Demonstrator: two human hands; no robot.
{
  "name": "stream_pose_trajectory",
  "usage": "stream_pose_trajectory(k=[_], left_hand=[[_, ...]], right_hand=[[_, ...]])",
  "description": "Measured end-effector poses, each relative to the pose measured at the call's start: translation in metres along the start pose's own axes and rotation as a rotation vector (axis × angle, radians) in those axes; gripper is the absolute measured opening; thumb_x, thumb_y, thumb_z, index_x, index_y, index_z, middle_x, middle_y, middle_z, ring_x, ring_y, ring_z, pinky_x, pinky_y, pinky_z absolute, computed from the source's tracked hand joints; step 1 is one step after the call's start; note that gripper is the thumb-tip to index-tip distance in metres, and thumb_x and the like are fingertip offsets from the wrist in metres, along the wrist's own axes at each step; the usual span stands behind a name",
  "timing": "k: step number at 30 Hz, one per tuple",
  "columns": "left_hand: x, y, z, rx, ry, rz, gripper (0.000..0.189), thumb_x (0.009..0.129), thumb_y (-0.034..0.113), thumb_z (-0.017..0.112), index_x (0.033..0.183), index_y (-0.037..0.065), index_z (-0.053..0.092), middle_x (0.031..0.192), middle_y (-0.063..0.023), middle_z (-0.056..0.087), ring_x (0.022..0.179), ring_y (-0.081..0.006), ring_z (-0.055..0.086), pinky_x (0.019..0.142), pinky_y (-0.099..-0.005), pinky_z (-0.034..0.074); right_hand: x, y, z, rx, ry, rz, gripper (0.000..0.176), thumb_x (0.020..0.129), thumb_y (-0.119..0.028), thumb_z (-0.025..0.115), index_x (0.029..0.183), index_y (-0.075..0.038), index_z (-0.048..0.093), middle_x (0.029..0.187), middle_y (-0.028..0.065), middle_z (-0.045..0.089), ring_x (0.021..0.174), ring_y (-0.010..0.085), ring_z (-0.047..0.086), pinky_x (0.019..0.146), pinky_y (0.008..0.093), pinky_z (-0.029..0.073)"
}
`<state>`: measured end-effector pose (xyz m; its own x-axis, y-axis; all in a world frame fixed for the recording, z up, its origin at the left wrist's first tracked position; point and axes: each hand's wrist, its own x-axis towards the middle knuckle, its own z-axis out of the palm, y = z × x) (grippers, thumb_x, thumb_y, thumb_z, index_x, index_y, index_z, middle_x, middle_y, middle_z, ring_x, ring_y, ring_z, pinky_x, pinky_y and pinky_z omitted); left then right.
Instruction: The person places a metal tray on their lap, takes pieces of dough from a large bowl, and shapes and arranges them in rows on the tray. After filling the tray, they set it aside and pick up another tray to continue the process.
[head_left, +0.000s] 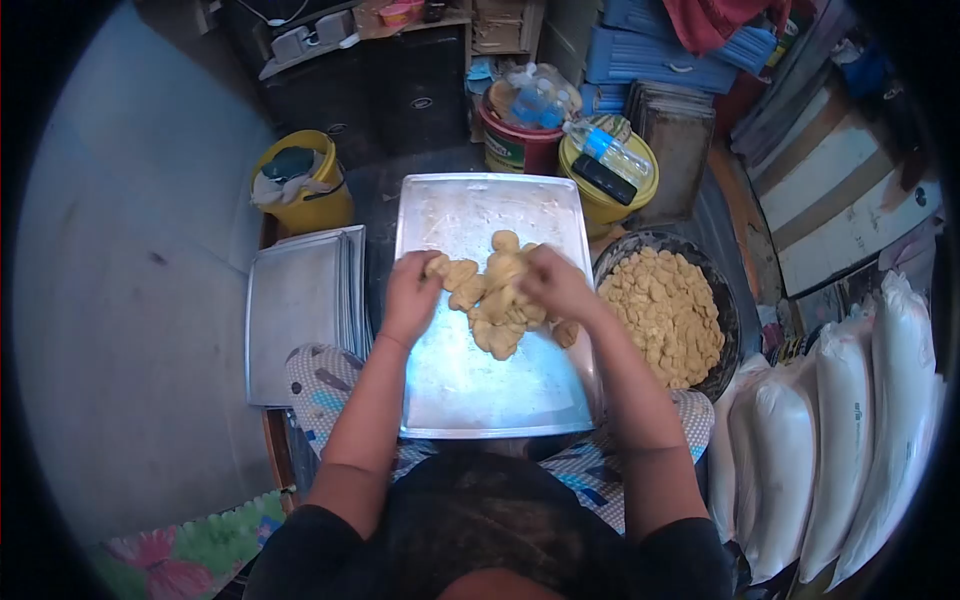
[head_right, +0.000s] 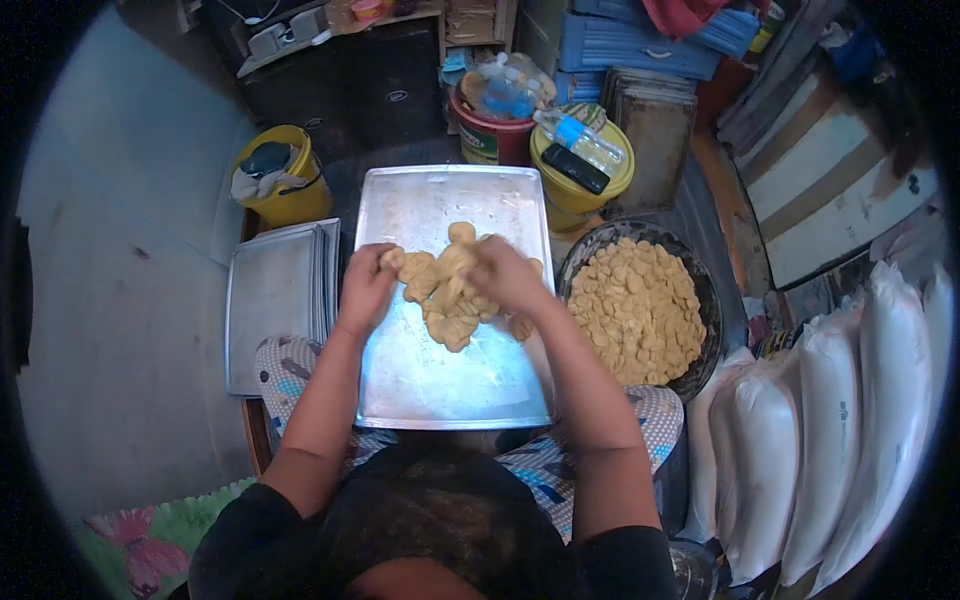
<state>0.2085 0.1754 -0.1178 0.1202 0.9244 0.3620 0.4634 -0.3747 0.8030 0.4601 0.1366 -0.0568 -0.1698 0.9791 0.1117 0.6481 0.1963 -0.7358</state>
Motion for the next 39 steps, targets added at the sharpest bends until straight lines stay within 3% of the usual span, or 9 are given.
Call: stream_pose_trajectory(k=[3, 7, 9, 16, 22, 24, 31, 34, 39], left_hand=[[-0.001, 0.023, -0.008, 0.243, -0.004, 0.175, 0.021, 0.085, 0.015, 0.060, 0.101, 0.002, 0.064, 0.099, -0.0171, 0.063, 0.095, -0.0305, 0.060, 0.085, -0.0366, 0.046], [0.025, 0.012, -0.007, -0.143, 0.016, -0.138, 0.021, 0.086, 0.015, 0.059, 0.102, 0.001, 0.062, 0.092, -0.0172, 0.067, 0.086, -0.0330, 0.065, 0.075, -0.0368, 0.050], [0.051, 0.009, -0.010, -0.106, 0.004, -0.148, 0.023, 0.087, 0.010, 0.059, 0.108, -0.001, 0.062, 0.091, -0.0152, 0.067, 0.084, -0.0210, 0.064, 0.078, -0.0316, 0.049], [0.105, -0.021, -0.010, 0.025, -0.086, -0.004, 0.046, 0.073, -0.001, 0.053, 0.117, 0.009, 0.062, 0.117, -0.0216, 0.055, 0.109, -0.0357, 0.054, 0.095, -0.0380, 0.043], [0.117, -0.038, -0.008, 0.260, -0.230, 0.287, 0.041, 0.076, 0.005, 0.059, 0.117, 0.010, 0.062, 0.109, -0.0168, 0.057, 0.100, -0.0338, 0.058, 0.088, -0.0389, 0.047], [0.121, -0.035, -0.004, 0.234, -0.242, 0.186, 0.037, 0.078, 0.008, 0.061, 0.114, 0.010, 0.063, 0.106, -0.0155, 0.057, 0.098, -0.0340, 0.058, 0.086, -0.0405, 0.048], [0.121, -0.029, 0.018, 0.506, -0.033, 0.033, 0.026, 0.084, 0.021, 0.061, 0.108, 0.011, 0.063, 0.098, -0.0116, 0.056, 0.082, -0.0333, 0.062, 0.073, -0.0460, 0.050], [0.119, -0.032, 0.015, 0.521, -0.039, 0.053, 0.025, 0.084, 0.022, 0.060, 0.107, 0.011, 0.063, 0.098, -0.0111, 0.056, 0.082, -0.0328, 0.062, 0.073, -0.0460, 0.050], [0.122, -0.019, 0.013, 0.473, -0.041, 0.001, 0.025, 0.083, 0.018, 0.059, 0.107, 0.011, 0.064, 0.100, -0.0107, 0.057, 0.087, -0.0316, 0.062, 0.077, -0.0444, 0.049]], right_hand=[[0.009, -0.019, 0.025, -0.350, -0.038, -0.154, 0.032, 0.084, -0.033, 0.063, 0.104, -0.009, 0.069, 0.104, 0.0113, 0.061, 0.101, 0.0290, 0.056, 0.087, 0.0400, 0.043], [0.050, -0.021, 0.025, -0.070, 0.014, -0.081, 0.039, 0.084, -0.044, 0.060, 0.105, -0.013, 0.069, 0.110, 0.0107, 0.059, 0.113, 0.0312, 0.049, 0.094, 0.0439, 0.038], [0.058, -0.013, 0.041, -0.112, 0.096, -0.121, 0.046, 0.079, -0.049, 0.063, 0.113, -0.016, 0.066, 0.114, 0.0107, 0.057, 0.114, 0.0314, 0.049, 0.093, 0.0485, 0.036], [0.092, -0.027, 0.065, -0.390, -0.540, -0.087, 0.035, 0.065, -0.026, 0.072, 0.098, -0.016, 0.067, 0.101, 0.0090, 0.064, 0.099, 0.0254, 0.061, 0.087, 0.0471, 0.044], [0.150, 0.012, 0.057, 0.111, 0.031, 0.042, 0.030, 0.071, -0.020, 0.071, 0.099, -0.008, 0.069, 0.085, 0.0132, 0.067, 0.080, 0.0289, 0.064, 0.075, 0.0376, 0.050], [0.153, 0.017, 0.059, -0.452, 0.161, -0.215, 0.039, 0.072, -0.023, 0.072, 0.108, -0.010, 0.068, 0.091, 0.0142, 0.065, 0.085, 0.0285, 0.064, 0.078, 0.0370, 0.049], [0.162, 0.030, 0.029, 0.212, -0.052, 0.197, 0.051, 0.073, -0.019, 0.075, 0.119, -0.007, 0.060, 0.091, 0.0131, 0.065, 0.085, 0.0255, 0.065, 0.078, 0.0358, 0.051], [0.150, 0.038, 0.028, -0.101, 0.002, -0.244, 0.052, 0.068, -0.014, 0.076, 0.117, -0.004, 0.060, 0.093, 0.0164, 0.066, 0.086, 0.0299, 0.064, 0.079, 0.0368, 0.050], [0.153, 0.037, 0.024, -0.038, 0.164, 0.115, 0.043, 0.068, -0.012, 0.075, 0.108, -0.003, 0.062, 0.094, 0.0167, 0.066, 0.089, 0.0315, 0.064, 0.081, 0.0375, 0.050]])
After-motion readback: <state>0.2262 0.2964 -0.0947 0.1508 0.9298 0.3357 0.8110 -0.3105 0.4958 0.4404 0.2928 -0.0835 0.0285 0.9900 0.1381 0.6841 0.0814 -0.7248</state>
